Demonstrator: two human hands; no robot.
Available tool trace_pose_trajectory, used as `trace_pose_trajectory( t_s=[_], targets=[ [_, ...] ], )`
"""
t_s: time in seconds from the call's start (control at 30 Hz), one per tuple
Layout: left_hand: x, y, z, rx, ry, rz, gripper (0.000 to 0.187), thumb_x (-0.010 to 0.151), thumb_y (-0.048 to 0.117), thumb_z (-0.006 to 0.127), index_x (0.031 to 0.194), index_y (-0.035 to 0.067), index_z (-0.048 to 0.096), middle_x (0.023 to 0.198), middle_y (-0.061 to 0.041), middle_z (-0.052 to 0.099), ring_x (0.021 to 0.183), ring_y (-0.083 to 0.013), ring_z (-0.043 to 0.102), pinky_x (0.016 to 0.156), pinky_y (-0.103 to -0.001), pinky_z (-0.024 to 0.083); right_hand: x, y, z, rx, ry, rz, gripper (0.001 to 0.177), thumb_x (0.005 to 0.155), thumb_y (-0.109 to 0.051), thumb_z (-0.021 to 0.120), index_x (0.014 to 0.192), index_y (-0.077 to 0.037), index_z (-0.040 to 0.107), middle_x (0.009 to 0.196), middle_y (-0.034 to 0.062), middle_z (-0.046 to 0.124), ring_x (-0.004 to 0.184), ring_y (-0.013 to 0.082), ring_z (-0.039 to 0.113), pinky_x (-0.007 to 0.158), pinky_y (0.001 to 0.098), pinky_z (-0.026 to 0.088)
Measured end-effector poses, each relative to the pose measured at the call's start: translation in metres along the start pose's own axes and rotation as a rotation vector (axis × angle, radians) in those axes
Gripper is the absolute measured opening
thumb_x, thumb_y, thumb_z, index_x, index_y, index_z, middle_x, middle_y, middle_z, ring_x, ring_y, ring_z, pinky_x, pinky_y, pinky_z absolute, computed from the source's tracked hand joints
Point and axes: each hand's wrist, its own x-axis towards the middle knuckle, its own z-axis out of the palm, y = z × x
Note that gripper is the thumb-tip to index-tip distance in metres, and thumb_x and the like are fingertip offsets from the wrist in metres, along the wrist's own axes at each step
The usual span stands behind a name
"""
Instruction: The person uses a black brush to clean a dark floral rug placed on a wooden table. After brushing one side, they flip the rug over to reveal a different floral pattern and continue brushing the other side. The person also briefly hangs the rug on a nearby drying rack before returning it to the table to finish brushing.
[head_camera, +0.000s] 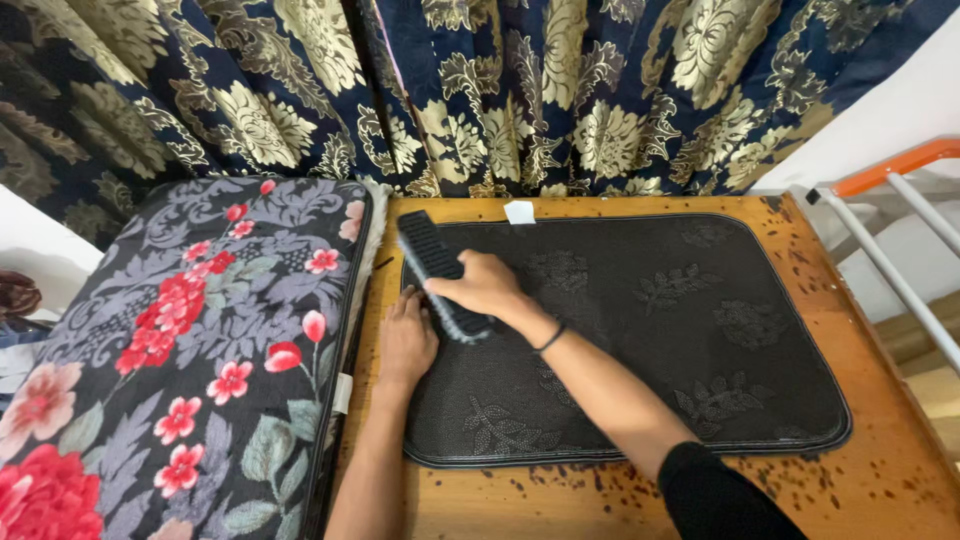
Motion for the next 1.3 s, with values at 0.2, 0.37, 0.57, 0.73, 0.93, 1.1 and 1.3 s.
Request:
trace_pose_trajectory(
  t_s=[0.2,0.37,0.57,0.73,0.93,1.1,1.3],
  targets=[
    [0.002,0.005,-0.004,-0.048,0.046,-0.023,0.030,0.091,0.004,0.059,0.116,-0.010,0.067,0.128,-0.028,0.065,0.111,-0.0450,0.065,0.100,-0.048,0.050,0.035,0.016,0.025,-0.063,0.067,0.013,0.071,0.072,-0.065,0.070,0.092,0.003,0.074,0.086,0.0195,0.076,0.074,0.0298,0.077,0.066,0.0397,0.060],
    [0.003,0.005,-0.004,-0.038,0.071,0.004,0.031,0.090,0.004,0.060,0.115,-0.011,0.068,0.129,-0.029,0.065,0.114,-0.0449,0.064,0.102,-0.048,0.049,0.027,0.047,0.003,-0.084,0.139,0.058,0.072,0.071,-0.066,0.071,0.090,0.003,0.075,0.085,0.0212,0.076,0.074,0.0304,0.076,0.067,0.0398,0.058],
    [0.001,0.006,-0.004,-0.034,0.053,-0.023,0.031,0.090,0.005,0.060,0.115,-0.011,0.068,0.130,-0.028,0.065,0.115,-0.0439,0.064,0.102,-0.047,0.049,0.013,0.084,-0.041,-0.079,0.117,0.124,0.071,0.073,-0.068,0.065,0.094,0.000,0.073,0.083,0.0145,0.077,0.069,0.0244,0.077,0.061,0.0366,0.061],
    [0.002,0.006,-0.005,-0.019,0.042,-0.015,0.031,0.091,0.005,0.059,0.115,-0.011,0.068,0.130,-0.028,0.065,0.115,-0.0436,0.065,0.102,-0.047,0.050,-0.003,0.121,-0.085,-0.130,0.200,0.195,0.071,0.071,-0.069,0.066,0.094,-0.001,0.073,0.081,0.0130,0.077,0.070,0.0241,0.077,0.061,0.0350,0.059],
    [0.004,0.009,-0.008,-0.007,0.033,-0.024,0.031,0.091,0.005,0.059,0.116,-0.010,0.068,0.131,-0.027,0.065,0.116,-0.0424,0.065,0.103,-0.046,0.050,-0.027,0.168,-0.133,-0.120,0.230,0.305,0.069,0.074,-0.066,0.064,0.098,-0.001,0.070,0.082,0.0125,0.076,0.069,0.0231,0.077,0.058,0.0362,0.060],
    [0.002,0.014,-0.012,-0.017,0.020,-0.045,0.031,0.092,0.004,0.059,0.117,-0.011,0.068,0.132,-0.027,0.065,0.115,-0.0421,0.065,0.101,-0.046,0.051,-0.048,0.211,-0.168,-0.120,0.300,0.341,0.069,0.078,-0.066,0.061,0.099,-0.001,0.070,0.083,0.0132,0.075,0.071,0.0234,0.076,0.059,0.0372,0.059],
    [0.004,0.011,-0.011,-0.032,0.027,-0.024,0.030,0.092,0.004,0.059,0.116,-0.010,0.069,0.129,-0.028,0.065,0.115,-0.0427,0.065,0.103,-0.045,0.050,-0.086,0.256,-0.225,-0.255,0.443,0.431,0.074,0.075,-0.072,0.065,0.090,-0.001,0.078,0.087,0.0202,0.077,0.078,0.0294,0.075,0.071,0.0401,0.057]
  ],
)
